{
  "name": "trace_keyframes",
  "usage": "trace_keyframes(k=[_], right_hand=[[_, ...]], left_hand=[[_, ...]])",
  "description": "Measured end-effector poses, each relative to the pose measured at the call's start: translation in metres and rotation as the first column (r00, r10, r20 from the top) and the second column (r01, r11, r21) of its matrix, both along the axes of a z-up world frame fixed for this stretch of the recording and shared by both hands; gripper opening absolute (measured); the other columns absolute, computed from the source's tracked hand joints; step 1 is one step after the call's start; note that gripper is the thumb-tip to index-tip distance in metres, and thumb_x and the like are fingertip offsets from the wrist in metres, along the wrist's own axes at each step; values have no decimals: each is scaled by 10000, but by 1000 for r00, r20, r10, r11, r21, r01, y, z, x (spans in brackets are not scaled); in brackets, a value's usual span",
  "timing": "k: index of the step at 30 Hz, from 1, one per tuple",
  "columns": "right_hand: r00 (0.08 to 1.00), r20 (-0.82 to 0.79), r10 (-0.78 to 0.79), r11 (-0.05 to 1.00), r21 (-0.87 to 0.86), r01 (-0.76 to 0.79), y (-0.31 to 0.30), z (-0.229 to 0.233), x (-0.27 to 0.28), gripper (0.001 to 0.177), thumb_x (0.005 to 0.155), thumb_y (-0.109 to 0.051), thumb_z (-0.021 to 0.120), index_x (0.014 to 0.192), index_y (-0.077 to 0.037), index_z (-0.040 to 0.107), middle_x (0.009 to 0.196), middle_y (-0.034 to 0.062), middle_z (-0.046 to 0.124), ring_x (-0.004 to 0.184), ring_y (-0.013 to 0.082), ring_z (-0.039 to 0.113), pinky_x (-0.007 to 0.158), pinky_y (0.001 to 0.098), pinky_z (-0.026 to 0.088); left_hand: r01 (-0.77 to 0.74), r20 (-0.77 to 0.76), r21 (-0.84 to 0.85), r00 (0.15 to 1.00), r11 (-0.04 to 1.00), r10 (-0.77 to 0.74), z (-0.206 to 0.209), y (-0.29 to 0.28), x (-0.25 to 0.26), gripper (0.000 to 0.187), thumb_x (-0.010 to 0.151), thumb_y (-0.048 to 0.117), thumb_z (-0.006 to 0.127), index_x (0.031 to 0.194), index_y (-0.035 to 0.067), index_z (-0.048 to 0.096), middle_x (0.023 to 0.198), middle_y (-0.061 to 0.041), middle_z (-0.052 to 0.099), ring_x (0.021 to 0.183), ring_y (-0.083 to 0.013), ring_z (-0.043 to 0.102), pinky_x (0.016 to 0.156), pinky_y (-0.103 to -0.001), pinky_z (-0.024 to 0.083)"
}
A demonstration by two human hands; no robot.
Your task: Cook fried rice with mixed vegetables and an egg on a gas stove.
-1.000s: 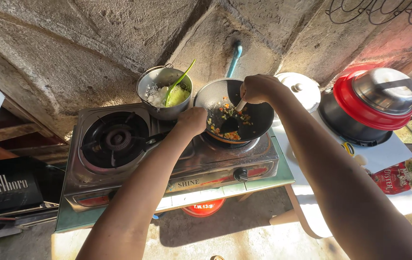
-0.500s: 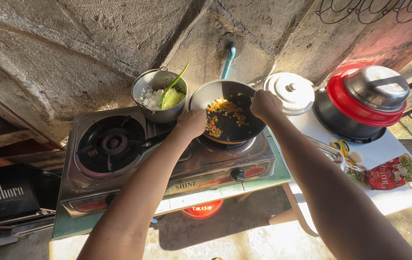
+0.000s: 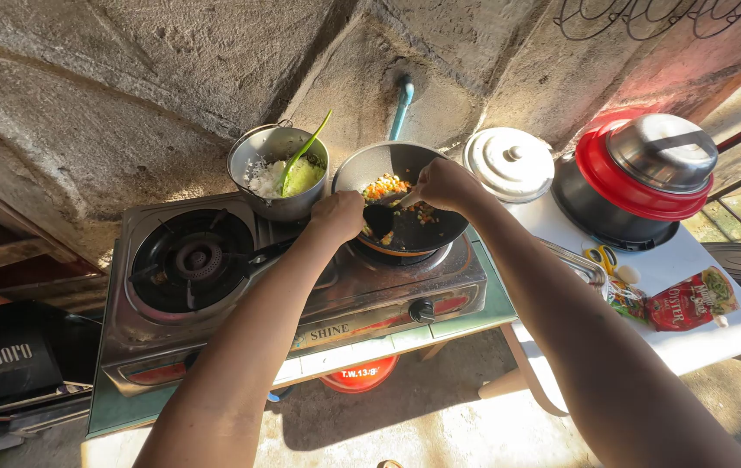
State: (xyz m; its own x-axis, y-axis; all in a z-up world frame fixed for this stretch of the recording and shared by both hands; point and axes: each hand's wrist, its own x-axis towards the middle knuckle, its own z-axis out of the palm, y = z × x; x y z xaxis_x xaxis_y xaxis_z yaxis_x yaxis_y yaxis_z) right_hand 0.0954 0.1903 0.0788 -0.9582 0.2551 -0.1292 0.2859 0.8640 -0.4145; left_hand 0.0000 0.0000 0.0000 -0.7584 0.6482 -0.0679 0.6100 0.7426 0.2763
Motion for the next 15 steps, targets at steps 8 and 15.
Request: trace_keyframes(k=[8, 15], right_hand=[[957, -160, -242, 958, 114, 261, 42, -21, 32, 195, 923, -250, 651, 920, -94, 768, 830, 167, 722, 815, 363, 695, 730, 482, 512], [937, -263, -231, 964, 71, 258, 44, -26, 62, 242, 923, -240, 571, 989, -90, 749, 809, 176, 719, 807, 374, 700, 721, 510, 520]], left_hand=[[41, 3, -7, 999, 999, -41, 4, 27, 8, 205, 911, 75, 597, 1041, 9, 741, 1063, -233, 741, 1027, -390, 736, 837, -500, 600], [127, -68, 87, 990, 988, -122, -17, 64, 16, 188, 906, 98, 617, 1014, 10, 745, 1015, -238, 747, 980, -393, 745, 805, -498, 613]])
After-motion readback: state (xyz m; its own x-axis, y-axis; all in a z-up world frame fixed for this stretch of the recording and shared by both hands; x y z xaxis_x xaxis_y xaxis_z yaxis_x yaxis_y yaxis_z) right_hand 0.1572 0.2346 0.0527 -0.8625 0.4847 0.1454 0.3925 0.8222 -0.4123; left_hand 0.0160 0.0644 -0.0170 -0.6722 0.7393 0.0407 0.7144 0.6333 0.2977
